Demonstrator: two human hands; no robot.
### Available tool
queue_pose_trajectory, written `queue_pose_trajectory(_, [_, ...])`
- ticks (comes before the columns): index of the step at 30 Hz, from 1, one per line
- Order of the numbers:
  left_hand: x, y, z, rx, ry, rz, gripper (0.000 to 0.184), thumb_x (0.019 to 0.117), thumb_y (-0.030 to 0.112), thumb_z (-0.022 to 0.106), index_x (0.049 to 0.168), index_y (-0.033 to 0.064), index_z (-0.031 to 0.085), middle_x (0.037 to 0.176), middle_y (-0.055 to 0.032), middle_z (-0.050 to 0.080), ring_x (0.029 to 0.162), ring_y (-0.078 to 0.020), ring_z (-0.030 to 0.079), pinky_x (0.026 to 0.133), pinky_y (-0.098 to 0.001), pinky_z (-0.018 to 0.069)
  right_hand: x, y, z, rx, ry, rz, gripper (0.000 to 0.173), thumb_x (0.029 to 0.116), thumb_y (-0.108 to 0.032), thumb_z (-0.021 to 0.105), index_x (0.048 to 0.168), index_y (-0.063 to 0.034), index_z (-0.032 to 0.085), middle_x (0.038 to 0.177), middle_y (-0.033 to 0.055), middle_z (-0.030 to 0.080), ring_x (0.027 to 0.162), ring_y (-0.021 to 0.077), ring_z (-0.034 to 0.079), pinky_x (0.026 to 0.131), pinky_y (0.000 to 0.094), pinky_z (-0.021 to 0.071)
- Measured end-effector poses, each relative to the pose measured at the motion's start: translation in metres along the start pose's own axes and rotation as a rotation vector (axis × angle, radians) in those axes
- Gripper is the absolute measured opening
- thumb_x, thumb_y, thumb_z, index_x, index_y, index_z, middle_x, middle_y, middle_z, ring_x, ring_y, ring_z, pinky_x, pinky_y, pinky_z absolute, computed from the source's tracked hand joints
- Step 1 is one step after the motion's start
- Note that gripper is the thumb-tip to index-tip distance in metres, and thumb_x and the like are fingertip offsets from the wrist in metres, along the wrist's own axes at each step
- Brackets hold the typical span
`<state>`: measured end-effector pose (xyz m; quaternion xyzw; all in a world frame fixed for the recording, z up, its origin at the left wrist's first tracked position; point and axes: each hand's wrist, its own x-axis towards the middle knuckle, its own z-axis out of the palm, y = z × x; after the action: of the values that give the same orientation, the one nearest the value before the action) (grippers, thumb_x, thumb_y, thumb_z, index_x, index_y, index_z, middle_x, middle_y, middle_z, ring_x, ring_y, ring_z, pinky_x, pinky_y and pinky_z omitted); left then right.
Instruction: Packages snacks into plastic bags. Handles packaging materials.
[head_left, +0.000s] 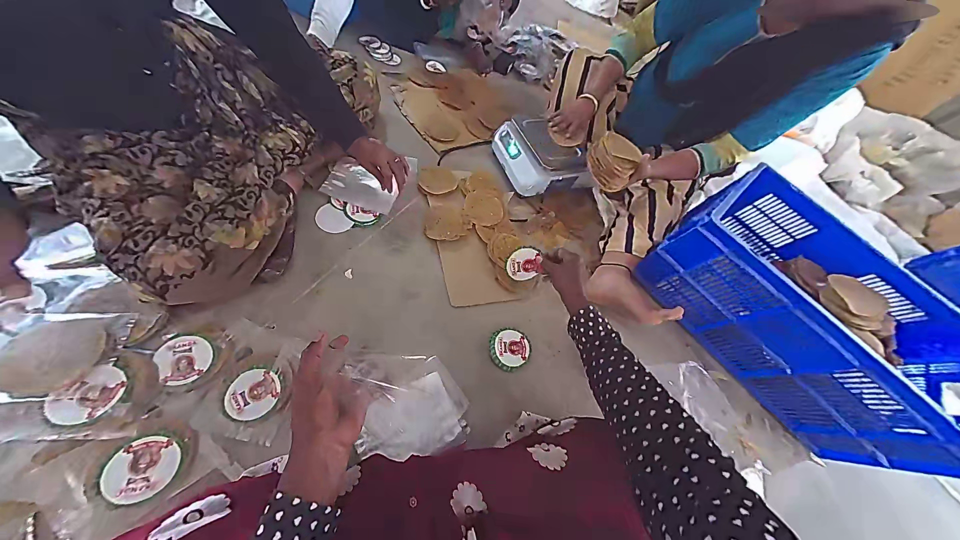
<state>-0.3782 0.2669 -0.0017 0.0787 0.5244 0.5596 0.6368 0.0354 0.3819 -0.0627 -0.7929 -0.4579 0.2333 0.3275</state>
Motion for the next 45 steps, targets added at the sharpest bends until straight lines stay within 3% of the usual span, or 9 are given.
queue_pose_trajectory(3, [0.003, 0.0, 0.002, 0.004, 0.011, -0.023, 0.033, 0.1098, 0.038, 0.037, 0.123, 0.0119, 0.053, 0.095, -0.0059, 0.068, 0.08, -0.0186, 0.072, 0.061, -0.0368, 0.0615, 0.027, -0.031, 0.0, -0.333, -0.094, -0.079, 0.026, 0.1003, -0.017, 0.062, 0.115, 0.0043, 0.068, 0.111, 0.027, 0.069, 0.106, 0.0423, 0.066, 0.095, 0.0617, 0.0482])
queue_pose_trajectory(6, [0.004, 0.002, 0.005, 0.006, 0.018, -0.056, 0.032, 0.1104, 0.037, 0.036, 0.122, 0.0122, 0.052, 0.094, -0.0047, 0.069, 0.079, -0.0184, 0.073, 0.059, -0.0355, 0.0621, 0.017, -0.105, -0.008, -0.712, -0.345, -0.017, 0.036, 0.1065, -0.008, 0.045, 0.14, 0.0037, 0.055, 0.142, 0.0297, 0.055, 0.134, 0.0449, 0.052, 0.11, 0.0604, 0.0398])
queue_pose_trajectory(9, [0.007, 0.0, 0.005, -0.025, 0.016, -0.076, 0.033, 0.1105, 0.036, 0.036, 0.127, 0.0111, 0.051, 0.101, -0.0072, 0.067, 0.085, -0.0227, 0.073, 0.064, -0.0409, 0.0631, 0.038, -0.1, 0.013, -0.965, -0.394, -0.217, 0.029, 0.0986, 0.001, 0.054, 0.125, 0.0053, 0.065, 0.13, 0.0328, 0.061, 0.124, 0.0514, 0.057, 0.098, 0.0677, 0.0453])
queue_pose_trajectory(12, [0.008, -0.001, 0.005, -0.063, 0.027, -0.072, 0.033, 0.1097, 0.035, 0.04, 0.13, 0.0109, 0.051, 0.109, -0.0082, 0.066, 0.09, -0.0251, 0.072, 0.067, -0.0459, 0.0636, 0.071, -0.06, 0.044, -1.046, -0.302, -0.489, 0.018, 0.088, 0.005, 0.065, 0.105, 0.0053, 0.071, 0.111, 0.0339, 0.064, 0.107, 0.056, 0.061, 0.083, 0.0732, 0.0487])
queue_pose_trajectory(20, [0.009, -0.003, 0.001, -0.118, 0.002, -0.081, 0.027, 0.1098, 0.032, 0.04, 0.121, 0.012, 0.054, 0.104, -0.0074, 0.067, 0.088, -0.0236, 0.073, 0.065, -0.0436, 0.064, 0.079, -0.069, 0.068, -1.046, -0.465, -0.758, 0.056, 0.0857, 0.01, 0.068, 0.134, -0.0181, 0.068, 0.166, 0.0227, 0.026, 0.149, 0.0587, 0.018, 0.1, 0.0816, 0.0348])
queue_pose_trajectory(29, [0.008, -0.003, -0.001, -0.108, -0.005, -0.09, 0.026, 0.1094, 0.031, 0.041, 0.123, 0.0127, 0.054, 0.107, -0.0073, 0.065, 0.09, -0.0235, 0.072, 0.067, -0.0441, 0.0632, 0.076, -0.068, 0.078, -1.09, -0.519, -0.888, 0.038, 0.0892, 0.008, 0.066, 0.123, -0.0078, 0.072, 0.165, 0.0251, 0.026, 0.151, 0.0568, 0.016, 0.108, 0.079, 0.0297])
queue_pose_trajectory(39, [0.009, -0.004, 0.001, -0.049, -0.001, -0.067, 0.027, 0.1096, 0.031, 0.041, 0.124, 0.0124, 0.054, 0.106, -0.0076, 0.064, 0.088, -0.024, 0.071, 0.067, -0.0452, 0.0632, 0.077, -0.057, 0.028, -1.084, -0.43, -0.846, 0.038, 0.0797, 0.016, 0.068, 0.113, -0.0018, 0.073, 0.146, 0.0299, 0.051, 0.145, 0.0577, 0.029, 0.108, 0.0775, 0.0329])
queue_pose_trajectory(41, [0.008, -0.003, 0.002, -0.026, -0.005, -0.061, 0.027, 0.1103, 0.031, 0.04, 0.125, 0.013, 0.052, 0.103, -0.0055, 0.063, 0.085, -0.021, 0.07, 0.065, -0.0416, 0.0626, 0.07, -0.05, 0.005, -1.143, -0.409, -0.824, 0.029, 0.0864, 0.011, 0.065, 0.111, -0.0013, 0.073, 0.125, 0.0271, 0.066, 0.134, 0.0545, 0.047, 0.109, 0.0725, 0.0364])
queue_pose_trajectory(45, [0.006, -0.002, 0.003, -0.025, -0.016, -0.052, 0.027, 0.11, 0.032, 0.042, 0.125, 0.0121, 0.051, 0.099, -0.0058, 0.064, 0.079, -0.0205, 0.071, 0.061, -0.0409, 0.0627, 0.05, -0.042, -0.037, -1.245, -0.474, -0.657, 0.019, 0.0941, -0.003, 0.067, 0.113, -0.0043, 0.068, 0.091, 0.0251, 0.069, 0.09, 0.0488, 0.068, 0.078, 0.0675, 0.0526])
